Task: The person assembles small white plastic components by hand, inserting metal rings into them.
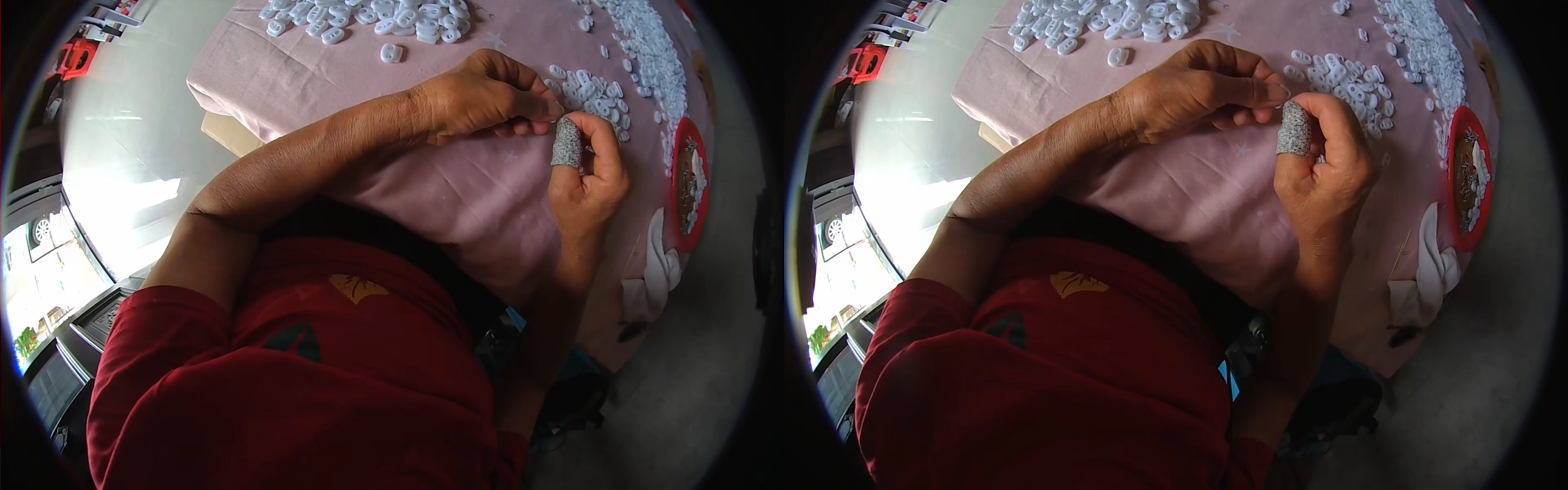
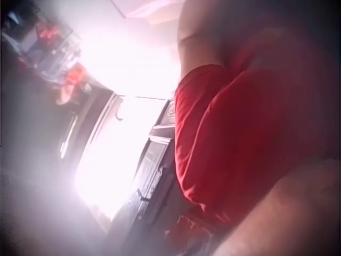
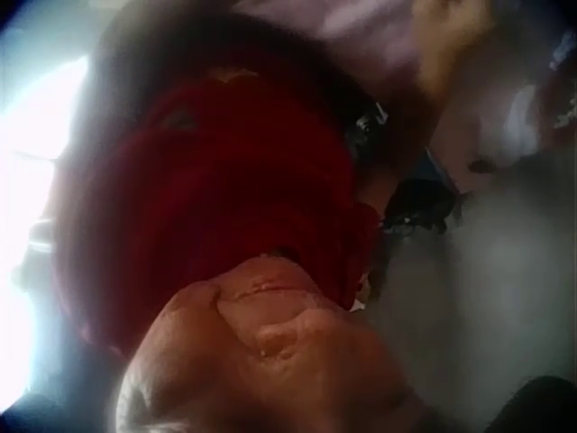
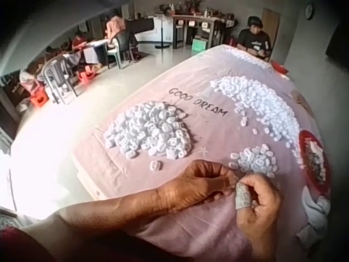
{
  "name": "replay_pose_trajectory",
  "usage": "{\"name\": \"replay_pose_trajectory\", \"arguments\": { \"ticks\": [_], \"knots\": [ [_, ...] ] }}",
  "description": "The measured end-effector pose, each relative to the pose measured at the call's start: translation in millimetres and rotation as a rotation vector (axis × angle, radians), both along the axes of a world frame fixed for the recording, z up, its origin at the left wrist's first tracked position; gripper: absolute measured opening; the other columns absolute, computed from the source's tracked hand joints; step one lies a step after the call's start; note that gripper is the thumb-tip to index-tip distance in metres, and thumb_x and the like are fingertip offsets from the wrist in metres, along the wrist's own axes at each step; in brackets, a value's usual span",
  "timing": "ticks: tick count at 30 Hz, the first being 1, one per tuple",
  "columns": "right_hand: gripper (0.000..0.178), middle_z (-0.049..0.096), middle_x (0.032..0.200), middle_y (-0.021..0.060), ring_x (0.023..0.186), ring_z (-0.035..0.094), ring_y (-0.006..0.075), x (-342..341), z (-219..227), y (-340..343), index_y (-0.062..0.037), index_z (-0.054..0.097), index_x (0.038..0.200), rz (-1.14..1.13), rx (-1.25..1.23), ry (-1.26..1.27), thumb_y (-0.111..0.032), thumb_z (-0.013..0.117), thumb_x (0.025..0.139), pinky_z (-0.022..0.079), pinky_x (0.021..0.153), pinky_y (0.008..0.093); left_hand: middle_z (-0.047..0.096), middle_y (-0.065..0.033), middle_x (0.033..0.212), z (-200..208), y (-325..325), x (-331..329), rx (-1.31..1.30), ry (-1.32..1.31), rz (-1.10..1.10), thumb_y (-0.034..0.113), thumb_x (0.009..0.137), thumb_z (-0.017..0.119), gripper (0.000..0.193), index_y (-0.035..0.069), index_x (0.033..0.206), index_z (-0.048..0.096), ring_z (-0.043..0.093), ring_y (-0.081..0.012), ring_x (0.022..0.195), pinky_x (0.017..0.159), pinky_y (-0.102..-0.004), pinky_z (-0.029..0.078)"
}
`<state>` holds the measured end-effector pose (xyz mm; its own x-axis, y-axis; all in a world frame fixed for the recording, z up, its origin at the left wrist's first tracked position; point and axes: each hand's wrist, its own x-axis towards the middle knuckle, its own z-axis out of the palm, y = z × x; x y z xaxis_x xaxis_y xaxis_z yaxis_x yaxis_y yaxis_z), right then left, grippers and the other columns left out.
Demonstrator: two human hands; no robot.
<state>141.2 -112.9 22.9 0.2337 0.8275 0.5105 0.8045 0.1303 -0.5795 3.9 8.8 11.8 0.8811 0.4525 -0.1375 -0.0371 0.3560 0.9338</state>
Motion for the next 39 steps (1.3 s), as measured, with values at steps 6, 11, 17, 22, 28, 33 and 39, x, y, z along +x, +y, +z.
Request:
{"name": "replay_pose_trajectory", "arguments": {
  "ticks": [6,11,17,22,28,33,39],
  "knots": [
    [0.013,0.063,0.084,0.0069,0.077,0.06,0.0111,-1.7,-1.4,0.2,0.0035,0.062,0.097,-0.011,-0.017,-0.006,0.002,0.058,0.084,0.05,0.067,0.0248,0.061,0.0026,0.075,0.3,-1.6,0.2,0.003,0.005,0.004,0.02,0.09,0.063,0.015,0.006,0.092,0.066,0.051,-0.0013,0.063,0.057,-0.0152,0.041],
    [0.016,0.064,0.089,0.0091,0.085,0.059,0.0113,7.1,11.2,1.7,0.0036,0.062,0.101,0.048,-0.201,0.367,-0.001,0.054,0.088,0.049,0.077,0.0262,0.058,0.0028,0.072,3.0,0.8,-3.5,-0.013,0.003,0.011,0.018,0.089,0.06,0.013,0.006,0.087,0.063,0.049,-0.0023,0.061,0.055,-0.0166,0.04],
    [0.046,0.062,0.104,0.0126,0.098,0.059,0.0275,26.5,18.1,25.4,-0.0014,0.06,0.117,0.015,-0.218,-0.536,0.005,0.046,0.073,0.045,0.091,0.0363,0.059,-0.0002,0.068,2.1,5.8,-0.7,-0.16,-0.028,0.066,0.014,0.085,0.064,0.012,0.003,0.079,0.064,0.051,-0.0063,0.055,0.05,-0.019,0.043],
    [0.049,0.059,0.106,0.0117,0.102,0.054,0.0311,22.1,13.1,39.7,-0.004,0.06,0.115,-0.009,-0.34,-0.592,0.006,0.048,0.069,0.043,0.09,0.0394,0.057,0.0001,0.069,0.2,7.8,-0.1,-0.15,-0.03,0.063,0.017,0.087,0.063,0.015,0.004,0.079,0.062,0.049,-0.0054,0.057,0.051,-0.0191,0.04],
    [0.039,0.06,0.098,0.0124,0.095,0.056,0.0332,22.9,7.5,36.4,-0.0039,0.06,0.107,-0.004,-0.223,-0.546,0.007,0.052,0.069,0.044,0.086,0.0408,0.057,0.0007,0.069,0.5,6.9,1.4,-0.135,-0.024,0.05,0.017,0.087,0.063,0.015,0.005,0.079,0.061,0.049,-0.0051,0.058,0.051,-0.0192,0.04],
    [0.032,0.064,0.096,0.0088,0.087,0.061,0.02,22.0,5.3,22.5,-0.002,0.059,0.106,-0.059,-0.38,0.066,0.007,0.052,0.076,0.047,0.077,0.0319,0.056,0.0016,0.073,2.2,8.2,-1.6,-0.123,0.008,0.034,0.02,0.089,0.063,0.015,0.006,0.085,0.061,0.049,-0.0036,0.061,0.054,-0.0181,0.039],
    [0.023,0.064,0.096,0.0012,0.08,0.054,0.0059,21.8,20.6,15.3,0.0006,0.063,0.109,0.04,-0.154,0.732,-0.001,0.059,0.086,0.043,0.07,0.0182,0.059,0.0006,0.072,0.0,8.2,0.7,-0.139,-0.101,0.067,0.015,0.087,0.064,0.012,0.004,0.085,0.064,0.052,-0.0054,0.062,0.054,-0.0195,0.042]
  ]
}}
